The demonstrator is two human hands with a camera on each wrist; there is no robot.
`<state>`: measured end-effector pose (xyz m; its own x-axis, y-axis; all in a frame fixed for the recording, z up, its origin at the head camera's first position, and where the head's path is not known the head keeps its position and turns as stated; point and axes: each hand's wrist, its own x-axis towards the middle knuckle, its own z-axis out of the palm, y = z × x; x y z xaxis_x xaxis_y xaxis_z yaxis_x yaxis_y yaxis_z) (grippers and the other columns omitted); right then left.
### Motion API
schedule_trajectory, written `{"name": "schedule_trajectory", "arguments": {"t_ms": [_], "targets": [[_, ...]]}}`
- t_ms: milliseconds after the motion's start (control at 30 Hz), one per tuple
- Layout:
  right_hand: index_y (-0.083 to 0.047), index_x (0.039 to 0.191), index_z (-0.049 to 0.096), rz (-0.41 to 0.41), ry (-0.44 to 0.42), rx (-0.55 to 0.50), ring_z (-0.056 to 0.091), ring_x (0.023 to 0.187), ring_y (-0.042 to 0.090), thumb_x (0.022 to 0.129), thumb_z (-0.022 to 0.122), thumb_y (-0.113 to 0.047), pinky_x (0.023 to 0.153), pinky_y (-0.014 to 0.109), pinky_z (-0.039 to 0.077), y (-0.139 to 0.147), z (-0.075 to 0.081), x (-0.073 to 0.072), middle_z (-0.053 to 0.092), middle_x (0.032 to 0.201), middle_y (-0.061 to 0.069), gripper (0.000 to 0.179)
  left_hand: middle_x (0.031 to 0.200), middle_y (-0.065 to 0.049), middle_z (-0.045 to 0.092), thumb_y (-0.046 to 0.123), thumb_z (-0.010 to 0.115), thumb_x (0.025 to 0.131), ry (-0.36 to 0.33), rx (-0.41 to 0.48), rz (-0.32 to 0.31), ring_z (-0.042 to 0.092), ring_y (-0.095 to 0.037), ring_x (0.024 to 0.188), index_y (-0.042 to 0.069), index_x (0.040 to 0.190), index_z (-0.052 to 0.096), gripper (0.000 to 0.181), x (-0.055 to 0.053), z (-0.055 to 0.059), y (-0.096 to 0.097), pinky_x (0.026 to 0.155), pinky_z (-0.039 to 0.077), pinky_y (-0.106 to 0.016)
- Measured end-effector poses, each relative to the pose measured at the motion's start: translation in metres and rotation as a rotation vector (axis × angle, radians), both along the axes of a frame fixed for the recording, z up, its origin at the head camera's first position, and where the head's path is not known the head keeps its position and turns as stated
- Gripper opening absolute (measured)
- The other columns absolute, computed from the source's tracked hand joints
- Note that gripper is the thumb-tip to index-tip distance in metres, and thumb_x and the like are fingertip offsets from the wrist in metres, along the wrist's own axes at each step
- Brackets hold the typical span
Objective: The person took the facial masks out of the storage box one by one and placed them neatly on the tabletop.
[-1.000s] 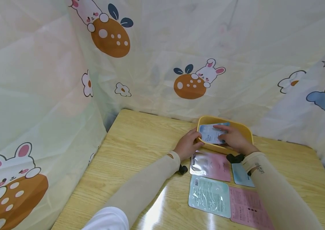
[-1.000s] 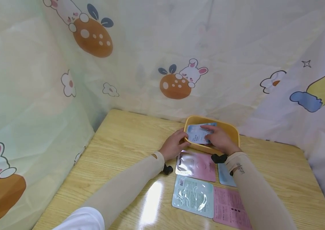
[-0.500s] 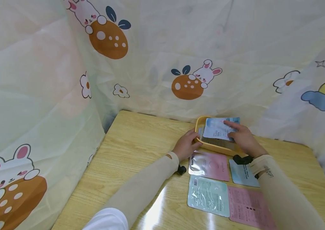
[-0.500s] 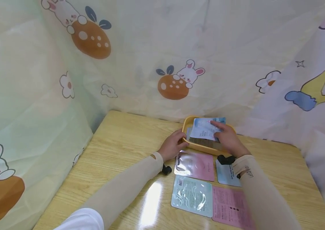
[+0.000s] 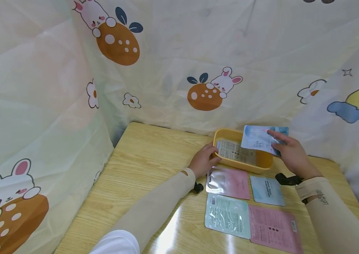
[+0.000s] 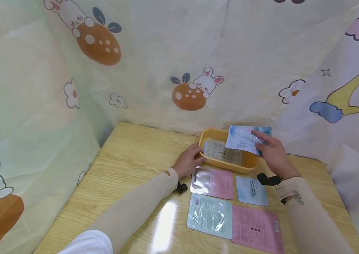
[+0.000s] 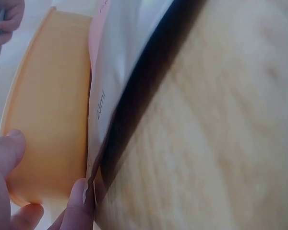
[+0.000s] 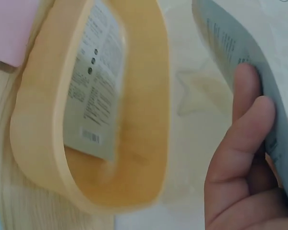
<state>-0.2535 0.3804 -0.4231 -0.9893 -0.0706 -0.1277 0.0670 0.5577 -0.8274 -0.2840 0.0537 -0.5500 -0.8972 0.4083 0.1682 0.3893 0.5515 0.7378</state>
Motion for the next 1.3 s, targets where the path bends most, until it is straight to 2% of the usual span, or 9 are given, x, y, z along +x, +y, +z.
{"name": "schedule_trajectory", "arguments": {"t_ms": [200, 500, 600, 700, 800, 900, 1000, 1133, 1300], "targets": [[-0.026, 0.165, 0.034, -0.061, 0.015, -0.045, 0.054, 0.111, 0.002, 0.115, 0.039, -0.033, 0.084, 0.018, 0.057, 0.015, 0.012, 0.012, 0.028, 0.162, 0.021, 0.05, 0.168, -0.002, 0.037, 0.034, 0.07, 0.103, -0.004, 0.016, 0.001, 0.045, -0.023, 0.146, 0.023, 0.111, 0.062, 0.017, -0.001, -0.002, 0.0, 0.116, 0.04, -0.035], [-0.031, 0.164, 0.034, -0.116, 0.019, 0.041, 0.054, 0.104, -0.005, 0.114, 0.041, -0.037, 0.079, 0.017, 0.057, 0.058, 0.024, 0.039, 0.029, 0.156, 0.017, 0.051, 0.167, -0.004, 0.037, 0.035, 0.07, 0.103, -0.009, 0.018, 0.001, 0.045, -0.025, 0.147, 0.023, 0.112, 0.062, 0.017, -0.001, -0.002, -0.001, 0.117, 0.039, -0.036], [-0.028, 0.164, 0.036, -0.132, 0.041, 0.039, 0.055, 0.101, -0.009, 0.114, 0.043, -0.035, 0.078, 0.017, 0.057, 0.074, 0.025, 0.048, 0.036, 0.148, 0.01, 0.051, 0.168, -0.003, 0.036, 0.035, 0.07, 0.103, -0.022, 0.016, 0.002, 0.043, -0.025, 0.148, 0.024, 0.111, 0.061, 0.017, -0.001, -0.002, 0.0, 0.117, 0.039, -0.036], [-0.025, 0.163, 0.038, -0.156, 0.062, -0.029, 0.057, 0.098, -0.011, 0.113, 0.047, -0.031, 0.076, 0.017, 0.058, 0.088, 0.025, 0.055, 0.044, 0.138, -0.001, 0.051, 0.168, -0.003, 0.036, 0.035, 0.07, 0.103, -0.033, 0.018, 0.006, 0.042, -0.026, 0.148, 0.024, 0.111, 0.062, 0.016, -0.001, -0.002, 0.0, 0.118, 0.038, -0.037], [-0.02, 0.161, 0.042, -0.177, 0.081, -0.159, 0.06, 0.095, -0.01, 0.112, 0.051, -0.025, 0.071, 0.017, 0.058, 0.1, 0.023, 0.061, 0.047, 0.129, -0.011, 0.05, 0.168, -0.003, 0.035, 0.035, 0.07, 0.103, -0.031, 0.023, 0.008, 0.042, -0.026, 0.149, 0.024, 0.113, 0.063, 0.017, -0.002, -0.004, 0.001, 0.119, 0.037, -0.037], [-0.016, 0.159, 0.046, -0.187, 0.081, -0.309, 0.063, 0.094, -0.007, 0.111, 0.054, -0.018, 0.07, 0.018, 0.059, 0.114, 0.016, 0.068, 0.049, 0.125, -0.014, 0.049, 0.168, -0.003, 0.035, 0.036, 0.069, 0.103, -0.026, 0.016, 0.006, 0.042, -0.024, 0.149, 0.024, 0.114, 0.063, 0.018, -0.002, -0.005, 0.002, 0.118, 0.037, -0.036], [-0.017, 0.157, 0.049, -0.188, 0.089, -0.234, 0.063, 0.093, -0.008, 0.111, 0.053, -0.019, 0.069, 0.018, 0.058, 0.13, 0.01, 0.074, 0.05, 0.122, -0.018, 0.046, 0.167, -0.005, 0.037, 0.036, 0.07, 0.103, -0.018, 0.021, 0.002, 0.043, -0.024, 0.148, 0.023, 0.114, 0.063, 0.018, -0.001, -0.004, 0.001, 0.117, 0.039, -0.037], [-0.022, 0.156, 0.05, -0.203, 0.085, -0.055, 0.061, 0.09, -0.01, 0.112, 0.051, -0.024, 0.067, 0.018, 0.058, 0.147, 0.002, 0.083, 0.049, 0.118, -0.022, 0.044, 0.166, -0.006, 0.04, 0.034, 0.072, 0.102, -0.012, 0.025, 0.001, 0.045, -0.023, 0.147, 0.022, 0.111, 0.062, 0.018, 0.0, -0.001, 0.0, 0.115, 0.042, -0.037], [-0.023, 0.151, 0.055, -0.264, 0.056, -0.072, 0.061, 0.088, -0.008, 0.111, 0.054, -0.021, 0.066, 0.02, 0.058, 0.159, -0.01, 0.089, 0.049, 0.115, -0.02, 0.04, 0.166, -0.005, 0.039, 0.033, 0.072, 0.102, -0.008, 0.02, 0.003, 0.044, -0.023, 0.147, 0.022, 0.111, 0.062, 0.018, 0.0, 0.0, 0.0, 0.116, 0.04, -0.036]]}}
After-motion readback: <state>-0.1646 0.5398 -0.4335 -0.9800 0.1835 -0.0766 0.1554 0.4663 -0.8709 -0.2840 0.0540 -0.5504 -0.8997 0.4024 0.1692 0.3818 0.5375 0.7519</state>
